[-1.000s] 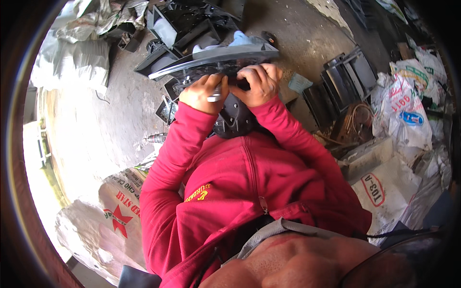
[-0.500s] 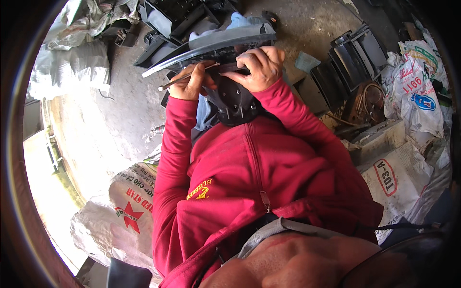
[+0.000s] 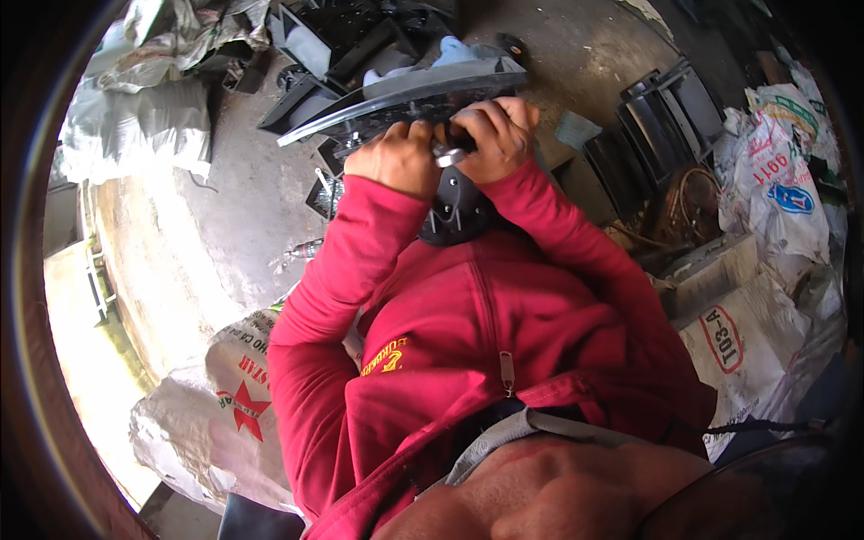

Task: The person assembles a metal component by inserting bolts and tightening them with a wrench. They reposition the part on their lap and continue fastening multiple bolts to secure the assembly.

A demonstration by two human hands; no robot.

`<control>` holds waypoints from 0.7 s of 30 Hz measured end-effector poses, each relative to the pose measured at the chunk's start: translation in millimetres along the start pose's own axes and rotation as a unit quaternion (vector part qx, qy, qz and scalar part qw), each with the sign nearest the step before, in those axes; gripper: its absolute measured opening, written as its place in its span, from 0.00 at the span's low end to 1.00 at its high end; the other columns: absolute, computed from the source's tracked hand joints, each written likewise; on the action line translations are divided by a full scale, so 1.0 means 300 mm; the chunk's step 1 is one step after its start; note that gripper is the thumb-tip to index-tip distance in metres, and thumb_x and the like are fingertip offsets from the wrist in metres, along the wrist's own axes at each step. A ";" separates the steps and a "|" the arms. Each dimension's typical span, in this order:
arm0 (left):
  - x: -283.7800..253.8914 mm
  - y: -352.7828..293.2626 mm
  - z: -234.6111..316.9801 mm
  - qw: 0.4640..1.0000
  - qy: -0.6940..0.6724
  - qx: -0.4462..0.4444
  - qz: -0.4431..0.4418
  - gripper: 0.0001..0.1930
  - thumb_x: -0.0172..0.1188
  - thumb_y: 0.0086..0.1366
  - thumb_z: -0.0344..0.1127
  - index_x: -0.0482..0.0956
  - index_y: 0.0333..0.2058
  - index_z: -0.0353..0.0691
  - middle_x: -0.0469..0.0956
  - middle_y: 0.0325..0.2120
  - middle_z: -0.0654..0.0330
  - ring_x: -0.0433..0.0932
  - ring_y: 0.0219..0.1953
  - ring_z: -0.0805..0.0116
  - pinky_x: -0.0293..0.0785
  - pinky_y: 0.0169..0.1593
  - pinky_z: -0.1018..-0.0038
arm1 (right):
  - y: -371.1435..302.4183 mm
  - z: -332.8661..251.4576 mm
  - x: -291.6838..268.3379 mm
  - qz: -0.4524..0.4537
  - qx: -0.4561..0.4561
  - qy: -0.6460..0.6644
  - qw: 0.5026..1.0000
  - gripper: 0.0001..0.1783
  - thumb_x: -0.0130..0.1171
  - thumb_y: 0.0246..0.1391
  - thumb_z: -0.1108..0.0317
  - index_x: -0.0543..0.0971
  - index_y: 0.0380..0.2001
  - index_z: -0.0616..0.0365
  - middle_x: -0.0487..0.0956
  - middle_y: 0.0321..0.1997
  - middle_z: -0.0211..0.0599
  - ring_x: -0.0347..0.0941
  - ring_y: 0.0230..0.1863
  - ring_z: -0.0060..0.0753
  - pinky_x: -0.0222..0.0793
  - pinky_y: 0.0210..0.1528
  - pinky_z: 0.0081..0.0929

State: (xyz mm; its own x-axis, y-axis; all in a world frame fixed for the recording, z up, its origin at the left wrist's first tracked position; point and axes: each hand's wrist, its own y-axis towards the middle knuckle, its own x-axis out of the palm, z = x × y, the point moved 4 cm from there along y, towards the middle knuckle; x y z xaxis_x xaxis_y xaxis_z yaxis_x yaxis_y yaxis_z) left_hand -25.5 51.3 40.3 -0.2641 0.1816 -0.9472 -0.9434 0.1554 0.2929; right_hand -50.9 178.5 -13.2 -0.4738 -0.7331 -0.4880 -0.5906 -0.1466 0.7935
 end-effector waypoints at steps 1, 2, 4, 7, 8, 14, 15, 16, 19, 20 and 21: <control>0.003 0.009 0.007 1.000 -0.003 0.008 -0.006 0.08 0.59 0.58 0.43 0.78 0.26 0.46 0.78 0.21 0.57 0.78 0.21 0.54 0.73 0.23 0.64 | -0.007 0.003 0.003 -0.005 0.001 -0.010 1.000 0.12 0.65 0.31 0.61 0.73 0.23 0.44 0.75 0.28 0.18 0.67 0.36 0.31 0.56 0.42 0.34; 0.003 0.016 -0.002 1.000 -0.007 0.018 -0.012 0.08 0.59 0.58 0.43 0.78 0.26 0.47 0.78 0.21 0.57 0.78 0.21 0.54 0.73 0.23 0.63 | -0.012 0.002 0.011 -0.022 0.009 -0.005 1.000 0.14 0.66 0.30 0.59 0.73 0.23 0.43 0.75 0.29 0.18 0.67 0.37 0.31 0.56 0.42 0.35; 0.009 0.030 -0.021 0.999 -0.006 0.015 -0.042 0.08 0.58 0.58 0.43 0.79 0.28 0.48 0.79 0.22 0.56 0.78 0.21 0.53 0.74 0.24 0.63 | -0.010 0.006 0.006 -0.054 0.015 0.005 0.998 0.19 0.67 0.23 0.56 0.74 0.24 0.43 0.75 0.31 0.18 0.67 0.39 0.32 0.56 0.43 0.38; 0.029 0.034 -0.020 0.996 0.035 0.009 -0.079 0.10 0.57 0.58 0.44 0.80 0.34 0.48 0.80 0.23 0.53 0.79 0.23 0.52 0.75 0.25 0.61 | -0.024 0.011 0.029 -0.008 0.001 0.008 1.000 0.20 0.67 0.21 0.55 0.74 0.25 0.42 0.75 0.31 0.19 0.66 0.38 0.32 0.56 0.43 0.39; 0.040 0.038 -0.018 0.995 0.056 0.010 -0.087 0.11 0.56 0.59 0.44 0.80 0.35 0.48 0.80 0.23 0.53 0.79 0.23 0.52 0.75 0.25 0.60 | -0.018 0.012 0.024 0.001 0.001 0.018 1.000 0.19 0.66 0.22 0.55 0.74 0.25 0.43 0.75 0.31 0.20 0.66 0.38 0.32 0.57 0.42 0.39; 0.090 0.043 -0.063 0.995 0.032 0.099 -0.007 0.07 0.60 0.56 0.39 0.81 0.32 0.49 0.79 0.20 0.54 0.78 0.18 0.55 0.73 0.19 0.64 | -0.031 0.029 0.019 -0.026 0.007 0.009 1.000 0.20 0.70 0.24 0.52 0.74 0.24 0.41 0.73 0.29 0.18 0.65 0.38 0.31 0.56 0.43 0.38; 0.077 0.023 -0.084 0.993 0.011 0.114 0.036 0.05 0.60 0.56 0.38 0.82 0.31 0.49 0.79 0.20 0.54 0.78 0.18 0.55 0.73 0.18 0.65 | -0.038 0.028 0.024 -0.057 -0.011 0.022 0.998 0.23 0.67 0.29 0.47 0.74 0.30 0.43 0.73 0.37 0.23 0.66 0.41 0.35 0.59 0.42 0.42; 0.070 0.010 -0.091 0.991 -0.041 0.115 0.061 0.05 0.61 0.56 0.35 0.81 0.31 0.44 0.79 0.21 0.53 0.78 0.19 0.55 0.74 0.20 0.66 | -0.042 0.023 0.024 -0.045 -0.015 0.019 0.999 0.23 0.68 0.28 0.47 0.74 0.29 0.43 0.73 0.35 0.22 0.66 0.41 0.34 0.58 0.41 0.41; 0.125 -0.023 -0.131 0.990 -0.112 0.075 0.041 0.05 0.58 0.59 0.30 0.81 0.33 0.38 0.80 0.22 0.52 0.79 0.20 0.57 0.74 0.22 0.69 | -0.046 0.032 0.026 -0.015 -0.021 0.007 1.000 0.23 0.68 0.27 0.45 0.74 0.26 0.43 0.73 0.30 0.20 0.65 0.38 0.31 0.56 0.39 0.38; 0.148 -0.032 -0.140 0.988 -0.145 0.043 0.014 0.06 0.58 0.59 0.30 0.81 0.34 0.38 0.80 0.21 0.54 0.80 0.20 0.60 0.74 0.21 0.71 | -0.052 0.041 0.021 -0.016 -0.017 0.002 1.000 0.23 0.68 0.27 0.45 0.74 0.26 0.43 0.72 0.30 0.20 0.65 0.38 0.31 0.56 0.38 0.38; 0.135 -0.048 -0.142 0.989 -0.112 0.096 0.025 0.10 0.54 0.64 0.34 0.80 0.38 0.38 0.79 0.18 0.58 0.79 0.17 0.66 0.72 0.21 0.73 | -0.052 0.032 0.020 -0.016 -0.014 0.010 1.000 0.22 0.68 0.27 0.45 0.74 0.25 0.43 0.72 0.30 0.20 0.65 0.37 0.31 0.56 0.38 0.38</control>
State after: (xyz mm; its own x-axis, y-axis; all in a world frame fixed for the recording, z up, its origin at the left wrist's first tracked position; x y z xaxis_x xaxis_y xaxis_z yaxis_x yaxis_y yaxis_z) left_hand -31.1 15.2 -7.7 -0.2377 0.4001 -0.8851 -0.8695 0.3184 0.3775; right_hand -50.9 182.9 -31.8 -0.4415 -0.7414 -0.5054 -0.5867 -0.1876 0.7878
